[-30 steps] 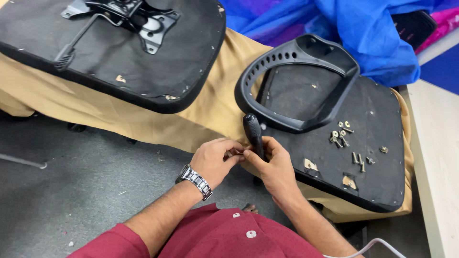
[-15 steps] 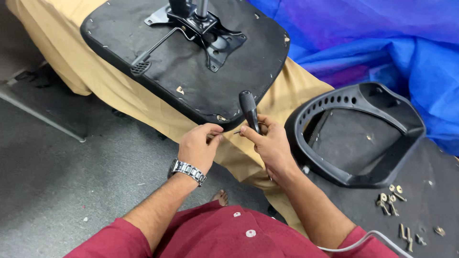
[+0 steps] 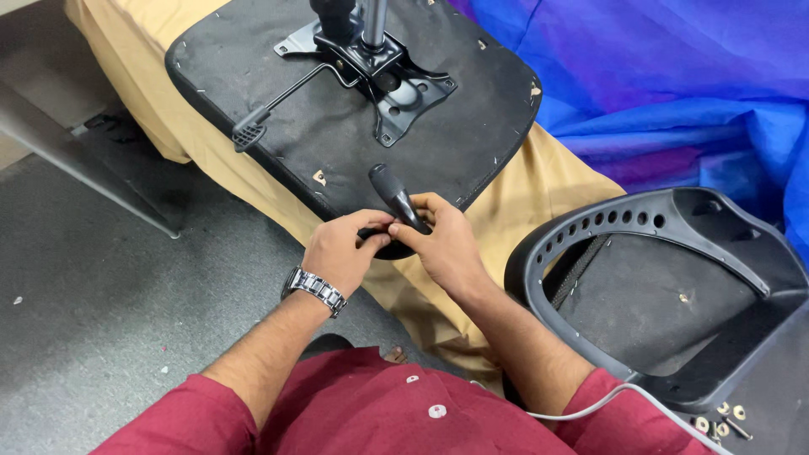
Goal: The person uses a screwdriver to fasten screws into a black plastic chair frame, securing it to a chair seat. They then move to the chair base and tighten a screw on the gas lift mechanism.
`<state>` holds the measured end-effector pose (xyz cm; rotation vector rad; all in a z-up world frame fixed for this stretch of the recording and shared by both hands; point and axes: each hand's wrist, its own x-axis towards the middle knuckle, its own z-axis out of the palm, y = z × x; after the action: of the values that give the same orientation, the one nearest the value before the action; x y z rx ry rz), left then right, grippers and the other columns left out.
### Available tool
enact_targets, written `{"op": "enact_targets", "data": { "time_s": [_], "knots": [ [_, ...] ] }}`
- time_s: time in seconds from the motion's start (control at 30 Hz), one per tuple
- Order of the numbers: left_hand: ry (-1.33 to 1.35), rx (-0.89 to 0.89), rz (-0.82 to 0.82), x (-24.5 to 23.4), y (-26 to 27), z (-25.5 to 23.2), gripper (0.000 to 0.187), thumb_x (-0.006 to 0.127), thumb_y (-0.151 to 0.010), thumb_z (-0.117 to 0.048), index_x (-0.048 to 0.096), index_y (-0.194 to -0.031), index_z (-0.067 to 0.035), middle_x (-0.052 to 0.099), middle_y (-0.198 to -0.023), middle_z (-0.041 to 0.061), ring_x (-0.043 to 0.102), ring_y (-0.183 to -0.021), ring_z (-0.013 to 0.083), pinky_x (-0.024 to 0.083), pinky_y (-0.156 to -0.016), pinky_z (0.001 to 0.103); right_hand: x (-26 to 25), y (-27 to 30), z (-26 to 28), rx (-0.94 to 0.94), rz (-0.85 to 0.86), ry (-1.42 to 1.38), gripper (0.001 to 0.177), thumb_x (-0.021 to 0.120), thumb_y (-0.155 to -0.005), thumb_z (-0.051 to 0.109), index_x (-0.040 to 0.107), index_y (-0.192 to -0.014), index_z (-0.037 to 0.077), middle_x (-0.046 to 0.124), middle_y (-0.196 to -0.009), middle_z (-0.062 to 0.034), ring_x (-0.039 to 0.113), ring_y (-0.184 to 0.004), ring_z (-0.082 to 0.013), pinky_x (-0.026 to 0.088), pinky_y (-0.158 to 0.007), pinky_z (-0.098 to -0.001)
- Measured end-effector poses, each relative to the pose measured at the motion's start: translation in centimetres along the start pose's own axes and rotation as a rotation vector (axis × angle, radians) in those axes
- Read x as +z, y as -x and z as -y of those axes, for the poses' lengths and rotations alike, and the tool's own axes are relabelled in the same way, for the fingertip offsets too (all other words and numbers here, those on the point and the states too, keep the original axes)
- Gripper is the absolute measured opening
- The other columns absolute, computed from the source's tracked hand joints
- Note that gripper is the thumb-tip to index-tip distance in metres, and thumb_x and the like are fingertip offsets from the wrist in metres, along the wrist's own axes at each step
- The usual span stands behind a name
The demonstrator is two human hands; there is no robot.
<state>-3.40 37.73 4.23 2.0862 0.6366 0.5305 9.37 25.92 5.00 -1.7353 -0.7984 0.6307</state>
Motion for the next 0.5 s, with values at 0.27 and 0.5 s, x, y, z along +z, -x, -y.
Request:
{"op": "enact_targets", "data": {
  "time_s": [0.27, 0.5],
  "knots": [
    [-0.121, -0.074, -0.056, 0.2, -0.5, -0.5, 0.025, 0.078, -0.084, -0.02, 0.077, -0.108, -0.015, 0.079, -0.095, 0.007, 0.075, -0.075, 0.0245, 0.058, -0.069, 0.036, 0.5, -0.7, 0.4, -0.021, 0.024, 0.101, 0.039, 0.08, -0.082, 0.017, 0.068, -0.116, 0.0, 0.077, -0.098, -0.0081, 0.072, -0.093, -0.0135, 0.056, -0.083, -0.0272],
    [0.024, -0.106, 0.097, -0.5, -0.8, 0.4, 0.023, 0.076, -0.086, -0.02, 0.078, -0.109, -0.015, 0.079, -0.083, 0.004, 0.07, -0.055, 0.0154, 0.055, -0.056, 0.03, -2.5, -2.7, 0.3, 0.018, 0.036, -0.501, 0.033, 0.059, -0.108, 0.025, 0.067, -0.131, 0.002, 0.068, -0.108, -0.0105, 0.06, -0.09, -0.0106, 0.049, -0.078, -0.0257]
  ]
}}
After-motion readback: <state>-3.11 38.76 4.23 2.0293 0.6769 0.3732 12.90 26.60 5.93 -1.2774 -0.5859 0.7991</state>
